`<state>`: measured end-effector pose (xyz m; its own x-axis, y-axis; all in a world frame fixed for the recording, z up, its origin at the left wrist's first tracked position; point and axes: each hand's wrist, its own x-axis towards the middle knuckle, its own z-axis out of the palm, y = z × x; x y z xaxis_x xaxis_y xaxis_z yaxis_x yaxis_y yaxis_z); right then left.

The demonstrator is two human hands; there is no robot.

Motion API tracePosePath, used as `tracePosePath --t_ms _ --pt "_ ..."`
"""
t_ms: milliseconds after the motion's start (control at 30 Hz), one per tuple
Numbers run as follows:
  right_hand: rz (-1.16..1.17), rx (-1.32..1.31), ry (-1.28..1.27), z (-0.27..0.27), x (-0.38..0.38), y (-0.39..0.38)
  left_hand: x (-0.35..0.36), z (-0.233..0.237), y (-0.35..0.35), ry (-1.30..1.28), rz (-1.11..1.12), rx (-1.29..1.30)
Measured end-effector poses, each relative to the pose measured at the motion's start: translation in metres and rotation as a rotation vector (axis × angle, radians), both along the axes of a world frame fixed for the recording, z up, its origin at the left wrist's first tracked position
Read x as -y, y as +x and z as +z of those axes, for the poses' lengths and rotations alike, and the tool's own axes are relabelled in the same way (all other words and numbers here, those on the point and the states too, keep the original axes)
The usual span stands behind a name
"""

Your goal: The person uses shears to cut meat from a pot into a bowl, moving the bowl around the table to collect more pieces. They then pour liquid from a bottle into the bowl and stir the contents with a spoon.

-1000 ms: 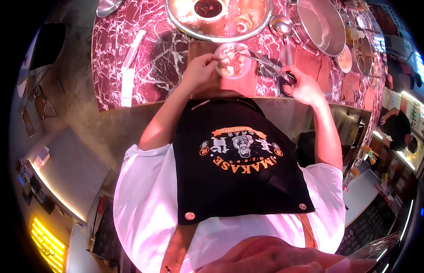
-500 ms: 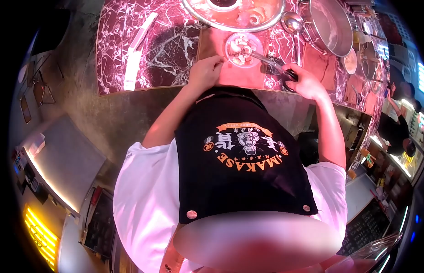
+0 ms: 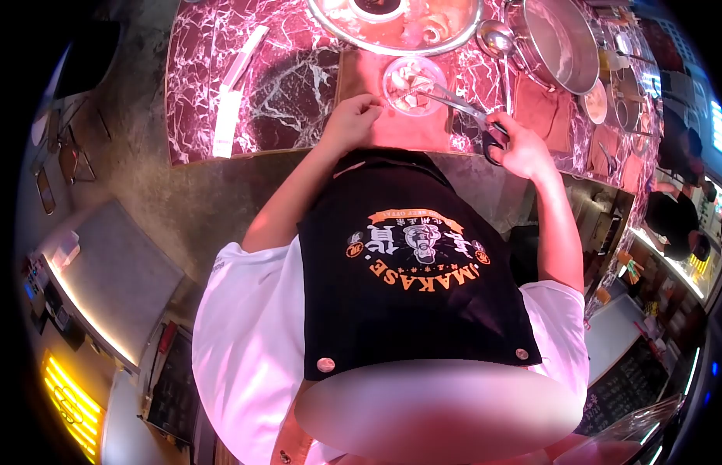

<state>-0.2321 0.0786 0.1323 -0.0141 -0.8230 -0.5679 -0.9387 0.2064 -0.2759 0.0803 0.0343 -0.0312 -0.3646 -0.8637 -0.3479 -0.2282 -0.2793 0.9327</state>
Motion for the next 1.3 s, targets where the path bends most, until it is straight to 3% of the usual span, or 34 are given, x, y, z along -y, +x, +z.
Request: tracePosePath --t_ms 233,367,500,733,867,900,967,1033,1133,1300 --pt "-0.178 0.238 0.088 -0.039 -0.004 0.008 0.002 0.005 -0.007 0.126 -0.014 -0.037" --pt "-0.204 0.332 -0.012 -0.064 -0.008 -0.006 0.001 0.014 -0.006 0.161 0.010 -0.086" --pt "-0.196 0.391 -0.005 -0.074 -0.007 -0.011 -0.001 0.013 0.007 0.077 0.003 0.117" --pt "-0.041 0.249 -0.031 -0.072 0.003 -0.008 0.002 0.004 0.023 0.072 0.044 0.108" --pt "-0.008 0.056 0.019 -0.020 0.008 -0.001 0.007 0.030 0.029 0.246 0.089 0.121" --pt "0.005 0.059 0.022 -0.010 0.005 0.001 0.009 0.032 0.028 0.141 0.030 0.234" --pt "0.182 0.001 -0.230 0.004 0.002 0.002 0.013 0.036 0.025 0.040 -0.013 0.346" --pt "0.305 0.003 -0.293 -0.009 0.008 0.001 0.018 0.040 0.018 -0.298 -0.145 0.526" --pt "0.558 -0.119 -0.443 -0.050 0.026 -0.005 0.031 0.072 0.008 -0.309 -0.268 0.670" --pt "0.422 0.028 -0.301 -0.032 0.039 -0.026 0.049 0.106 0.035 -0.252 -0.175 0.618"
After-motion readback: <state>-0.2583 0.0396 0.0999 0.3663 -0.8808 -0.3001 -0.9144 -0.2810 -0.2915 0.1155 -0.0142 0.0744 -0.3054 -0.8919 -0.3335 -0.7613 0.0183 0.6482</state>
